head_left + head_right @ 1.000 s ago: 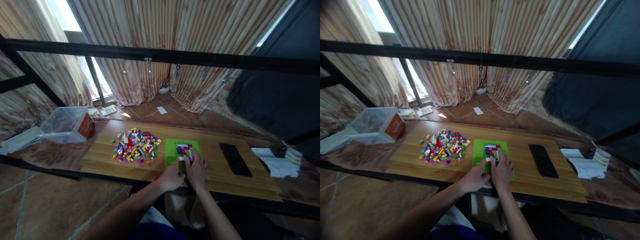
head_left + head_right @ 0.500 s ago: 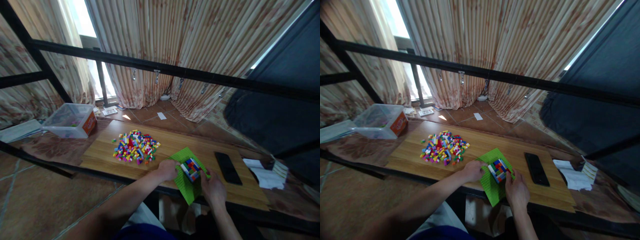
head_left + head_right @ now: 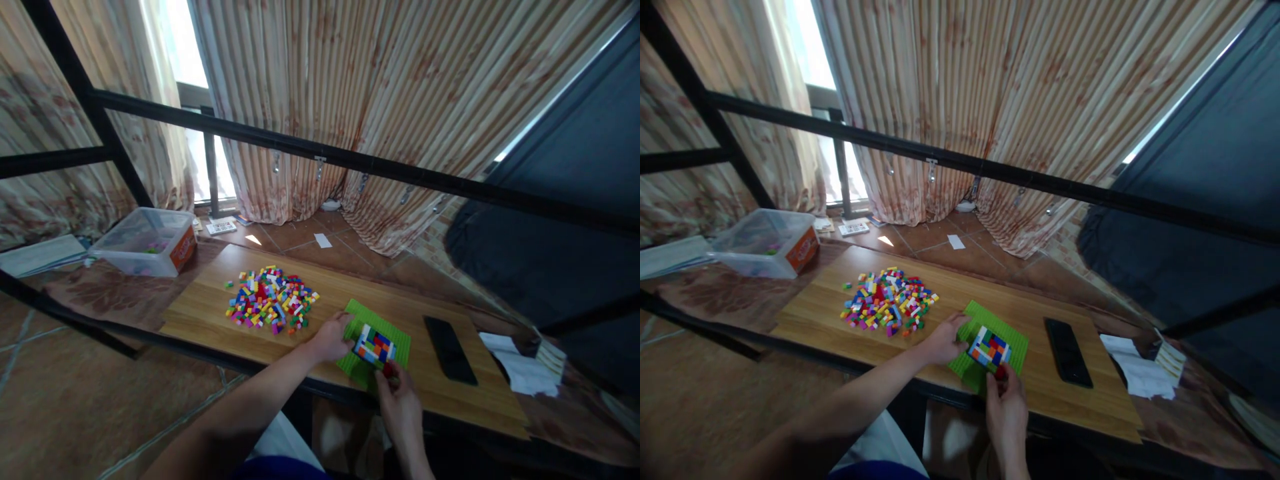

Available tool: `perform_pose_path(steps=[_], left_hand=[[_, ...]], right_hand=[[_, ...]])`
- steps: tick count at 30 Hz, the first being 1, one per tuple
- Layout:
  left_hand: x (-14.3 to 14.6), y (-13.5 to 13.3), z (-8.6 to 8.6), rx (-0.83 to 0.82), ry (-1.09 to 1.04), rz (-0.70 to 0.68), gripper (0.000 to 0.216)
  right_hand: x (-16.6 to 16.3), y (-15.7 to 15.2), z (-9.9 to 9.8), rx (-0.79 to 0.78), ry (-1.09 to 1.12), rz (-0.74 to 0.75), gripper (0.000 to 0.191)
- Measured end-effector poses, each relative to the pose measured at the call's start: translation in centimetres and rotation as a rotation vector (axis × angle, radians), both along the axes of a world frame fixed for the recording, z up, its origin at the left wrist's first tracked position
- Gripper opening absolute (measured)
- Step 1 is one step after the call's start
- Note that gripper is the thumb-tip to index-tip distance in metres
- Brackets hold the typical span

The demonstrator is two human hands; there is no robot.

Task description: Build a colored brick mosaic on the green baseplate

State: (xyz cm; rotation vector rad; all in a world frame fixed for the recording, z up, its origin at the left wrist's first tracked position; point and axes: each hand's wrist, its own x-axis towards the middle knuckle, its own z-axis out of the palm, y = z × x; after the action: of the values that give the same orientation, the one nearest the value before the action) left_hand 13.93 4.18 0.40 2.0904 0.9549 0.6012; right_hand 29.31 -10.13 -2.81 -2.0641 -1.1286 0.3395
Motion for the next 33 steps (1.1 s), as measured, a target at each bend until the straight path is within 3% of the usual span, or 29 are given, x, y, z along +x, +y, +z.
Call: perform_pose_path(steps=[6, 11, 16, 20, 25, 29, 33], left_hand=[[-1.9, -2.8, -1.9, 0.071, -0.167, 0.085, 0.056], [-4.0, -5.3, -2.8, 0.102, -0.121, 0.066, 0.061], [-4.6, -5.5, -2.6, 0.093, -0.125, 0.054, 0.057], [-4.3, -5.2, -3.2, 0.113, -0.179, 0.118, 0.057], [-4.1, -5.1, -4.3, 0.203, -0.229, 0.27, 0.06], [-4.2, -5.1, -4.4, 0.248, -0.196, 0.26, 0.056], [-4.3, -5.1, -4.2, 0.26, -0.162, 0.217, 0.053]], right_hand=[[-3.1, -1.4, -0.4, 0.072, 0.174, -0.047, 0.061], [-1.5, -0.9, -0.3, 0.024, 0.061, 0.007, 0.058], [1.9, 1.6, 0.5, -0.058, -0.251, 0.221, 0.06], [2.9, 3.0, 0.6, -0.127, -0.274, 0.363, 0.062], [1.7, 2.8, 0.3, -0.146, -0.332, 0.175, 0.071], [-0.4, 2.7, 0.6, -0.2, -0.382, -0.027, 0.084], [-2.3, 3.2, 1.1, -0.223, -0.381, -0.098, 0.091]])
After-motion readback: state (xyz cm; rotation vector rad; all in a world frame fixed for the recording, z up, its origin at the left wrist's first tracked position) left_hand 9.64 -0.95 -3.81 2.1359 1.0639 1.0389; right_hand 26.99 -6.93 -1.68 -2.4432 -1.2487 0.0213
